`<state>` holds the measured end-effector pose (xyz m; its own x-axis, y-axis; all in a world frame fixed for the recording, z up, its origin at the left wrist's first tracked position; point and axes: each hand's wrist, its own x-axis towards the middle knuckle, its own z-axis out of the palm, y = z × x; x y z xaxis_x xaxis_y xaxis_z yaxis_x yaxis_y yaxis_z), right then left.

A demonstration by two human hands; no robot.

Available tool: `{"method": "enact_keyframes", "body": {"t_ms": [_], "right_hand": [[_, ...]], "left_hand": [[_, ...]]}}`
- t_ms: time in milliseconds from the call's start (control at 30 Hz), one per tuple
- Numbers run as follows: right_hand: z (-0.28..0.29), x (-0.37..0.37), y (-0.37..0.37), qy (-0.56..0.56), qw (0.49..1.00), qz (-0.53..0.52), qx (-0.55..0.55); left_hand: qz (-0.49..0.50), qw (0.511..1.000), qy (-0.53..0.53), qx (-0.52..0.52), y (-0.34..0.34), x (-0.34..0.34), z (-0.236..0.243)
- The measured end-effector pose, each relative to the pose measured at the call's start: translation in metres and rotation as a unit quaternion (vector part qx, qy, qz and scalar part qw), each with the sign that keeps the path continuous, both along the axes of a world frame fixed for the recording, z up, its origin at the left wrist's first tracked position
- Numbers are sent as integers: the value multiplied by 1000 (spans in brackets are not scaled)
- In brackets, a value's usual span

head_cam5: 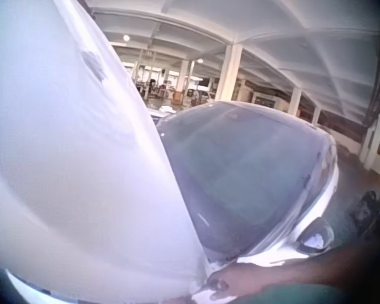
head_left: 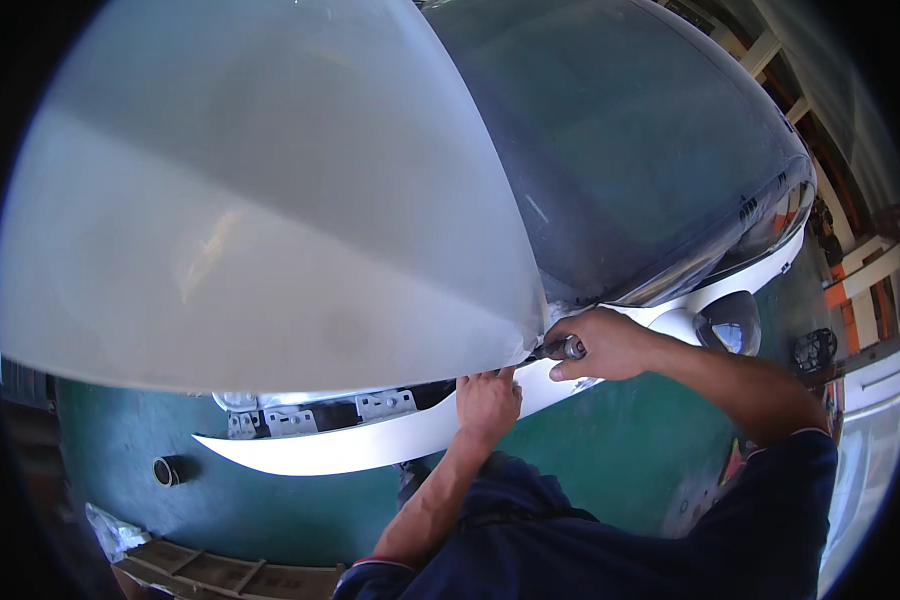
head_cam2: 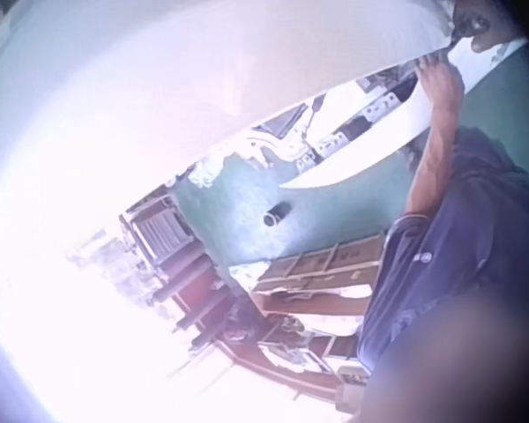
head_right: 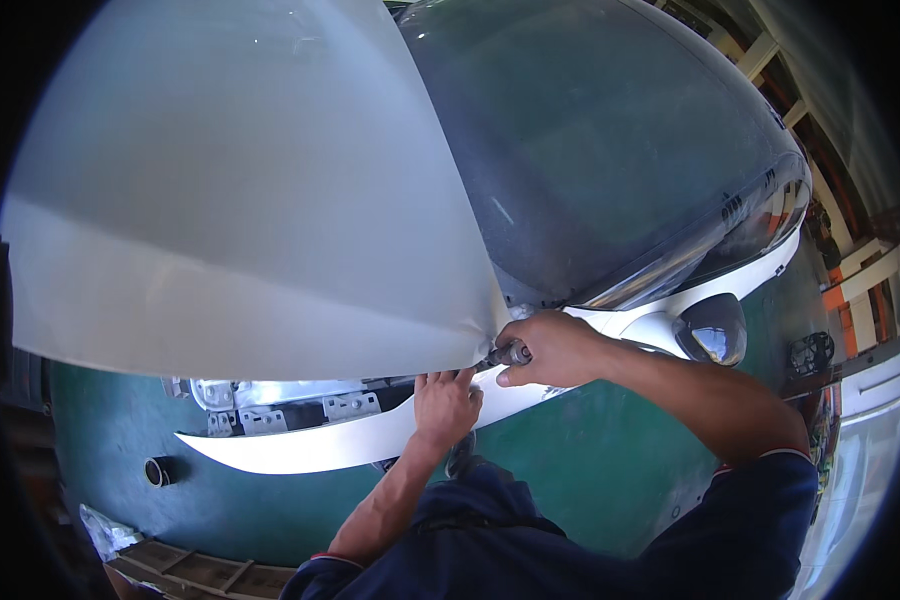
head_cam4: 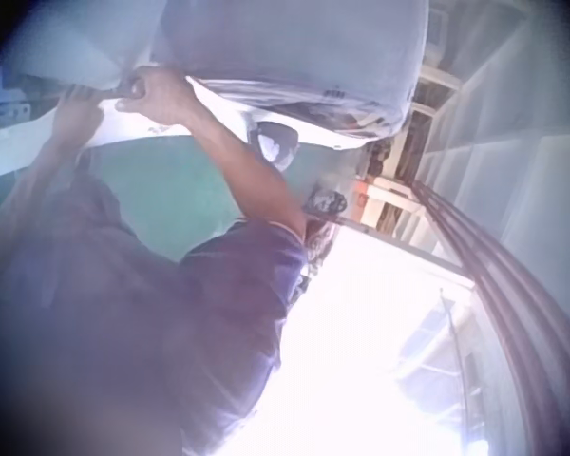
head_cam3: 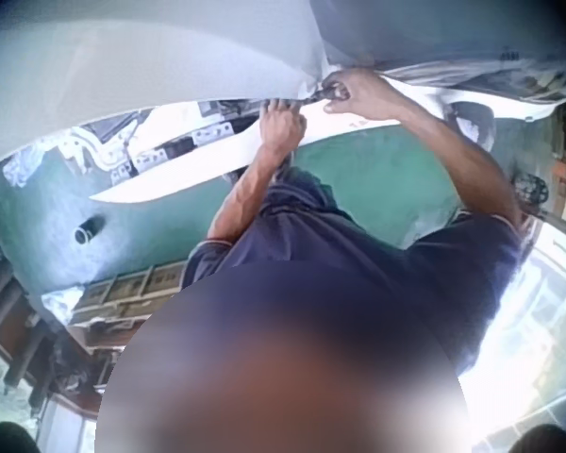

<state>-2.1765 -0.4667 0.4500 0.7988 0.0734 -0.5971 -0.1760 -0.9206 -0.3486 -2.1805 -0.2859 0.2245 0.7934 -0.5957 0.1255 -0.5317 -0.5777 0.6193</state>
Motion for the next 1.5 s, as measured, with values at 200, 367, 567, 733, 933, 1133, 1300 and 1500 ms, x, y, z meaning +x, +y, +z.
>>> {"method": "enact_keyframes", "body": {"t_ms": [200,367,567,733,933,1133,1300,1500], "right_hand": [[-17,-20,8,-34,979,-185,81],[-5,-11,10,-72,994,38,-68],[17,7,2,-34,965,215,-145],[11,4,9,27,996,-23,-79],[12,-3,14,18,993,-83,-85],[13,-13,27,-20,981,-172,-92],[13,-12,26,-25,982,-160,-98],[9,-17,28,-71,974,-180,-114]], "left_hand": [[-3,1000,22,-6,0,1,1],[-3,1000,-11,0,1,2,-1],[-8,999,-42,-16,0,3,-3],[-12,999,-37,-36,0,6,-2],[-6,997,-70,-24,-1,6,-6],[-40,999,-8,23,-1,8,-8],[-40,998,-32,23,-1,8,-7],[-34,998,-58,7,-1,9,-6]]}}
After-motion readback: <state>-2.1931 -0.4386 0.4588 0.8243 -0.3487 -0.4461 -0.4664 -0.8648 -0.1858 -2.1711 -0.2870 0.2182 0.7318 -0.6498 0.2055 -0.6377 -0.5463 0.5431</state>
